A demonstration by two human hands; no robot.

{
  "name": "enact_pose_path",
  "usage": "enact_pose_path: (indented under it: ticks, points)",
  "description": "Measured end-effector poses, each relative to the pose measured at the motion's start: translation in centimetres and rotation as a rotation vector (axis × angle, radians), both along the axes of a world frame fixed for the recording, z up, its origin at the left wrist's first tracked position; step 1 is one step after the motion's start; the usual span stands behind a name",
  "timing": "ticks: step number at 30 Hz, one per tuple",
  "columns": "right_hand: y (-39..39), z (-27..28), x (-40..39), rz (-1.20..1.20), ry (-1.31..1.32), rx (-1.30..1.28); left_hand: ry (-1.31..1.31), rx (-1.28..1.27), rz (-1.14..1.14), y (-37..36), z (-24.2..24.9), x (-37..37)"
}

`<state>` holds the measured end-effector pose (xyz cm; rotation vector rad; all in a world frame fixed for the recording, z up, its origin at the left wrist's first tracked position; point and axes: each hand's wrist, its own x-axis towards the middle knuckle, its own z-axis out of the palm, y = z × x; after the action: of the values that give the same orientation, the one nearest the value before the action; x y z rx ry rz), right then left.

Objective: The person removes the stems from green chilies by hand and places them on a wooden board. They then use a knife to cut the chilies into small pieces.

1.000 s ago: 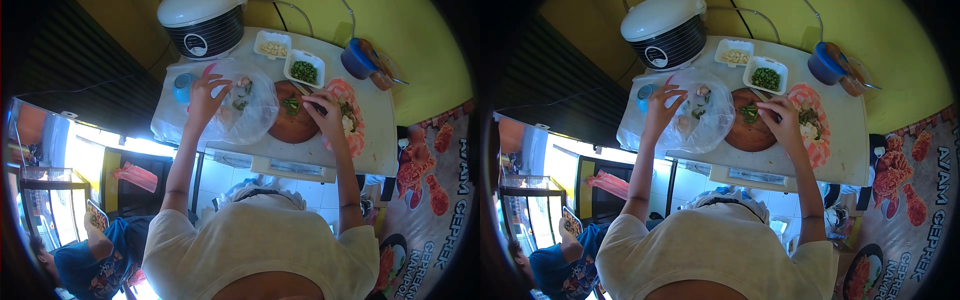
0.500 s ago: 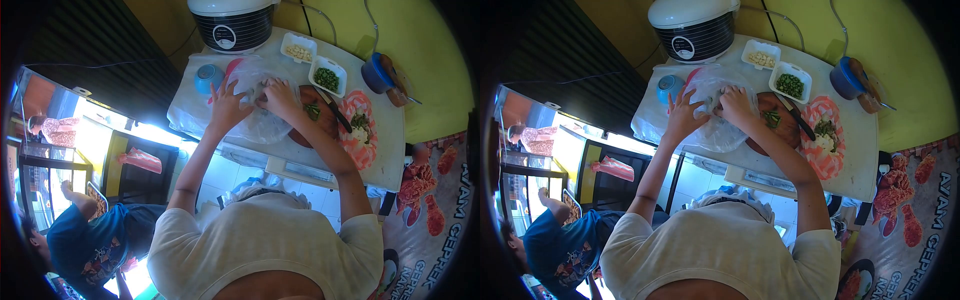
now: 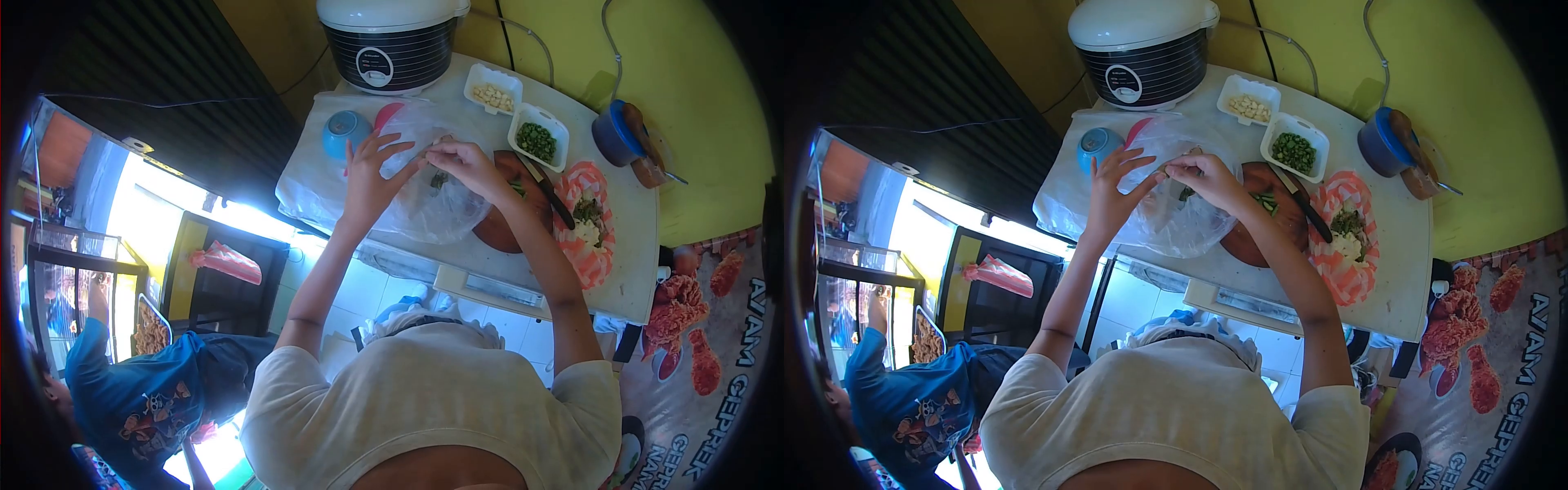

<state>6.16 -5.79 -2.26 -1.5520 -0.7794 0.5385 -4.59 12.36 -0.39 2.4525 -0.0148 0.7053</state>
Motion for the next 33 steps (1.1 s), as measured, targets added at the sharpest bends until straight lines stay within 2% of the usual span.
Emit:
enact_pose_path:
  ticks: [2,3,8,10,12,13,14,15,16,18,22,25,27,30,33]
  points:
    - [-0.3,0.9,-0.9,0.022,0.092,0.032,-0.005,-0.221,-0.056,-0.3,0.0,0.3]
    - [-0.3,1.4,-1.3,0.043,0.182,0.064,-0.004,-0.22,-0.055,-0.3,-0.2,0.4]
    - [0.4,0.6,-0.7,0.031,0.123,-0.011,0.008,-0.54,-0.17,0.0,-0.5,0.5]
    - [0.8,-0.1,-0.3,0.045,0.081,-0.019,0.006,-0.563,-0.151,0.3,-0.6,0.5]
    - [1.2,-0.7,0.1,-0.12,-0.379,-0.102,0.0,-0.587,-0.13,0.8,-1.0,0.6]
    - [1.4,-1.5,0.6,-0.117,-0.378,-0.102,-0.018,-0.776,-0.179,1.0,-1.3,0.8]
    - [1.5,-2.6,1.2,-0.19,-0.606,-0.186,-0.038,-0.965,-0.23,1.3,-1.5,0.9]
    - [1.8,-3.0,1.5,-0.263,-0.834,-0.27,-0.039,-0.964,-0.228,1.4,-1.5,0.7]
    - [2.0,-3.4,1.5,-0.261,-0.835,-0.269,-0.005,-0.955,-0.238,1.6,-1.4,0.5]
    - [2.6,-3.8,1.3,-0.325,-1.027,-0.203,0.029,-0.946,-0.248,1.7,-1.3,0.3]
    - [2.9,-3.1,1.6,-0.254,-0.953,-0.255,0.06,-0.96,-0.269,1.8,-1.8,0.0]
    - [2.2,-2.2,1.8,-0.21,-0.904,-0.159,0.087,-0.939,-0.246,2.0,-1.6,-0.3]
    - [1.1,-1.3,1.5,-0.204,-0.698,-0.133,0.111,-0.95,-0.231,2.2,-1.6,-0.3]
    - [-0.3,-0.2,1.2,-0.267,-0.586,-0.022,0.134,-0.958,-0.237,2.1,-2.0,-0.3]
    - [-1.2,1.1,0.6,-0.211,-0.443,0.043,0.189,-0.967,-0.277,1.4,-2.0,0.0]
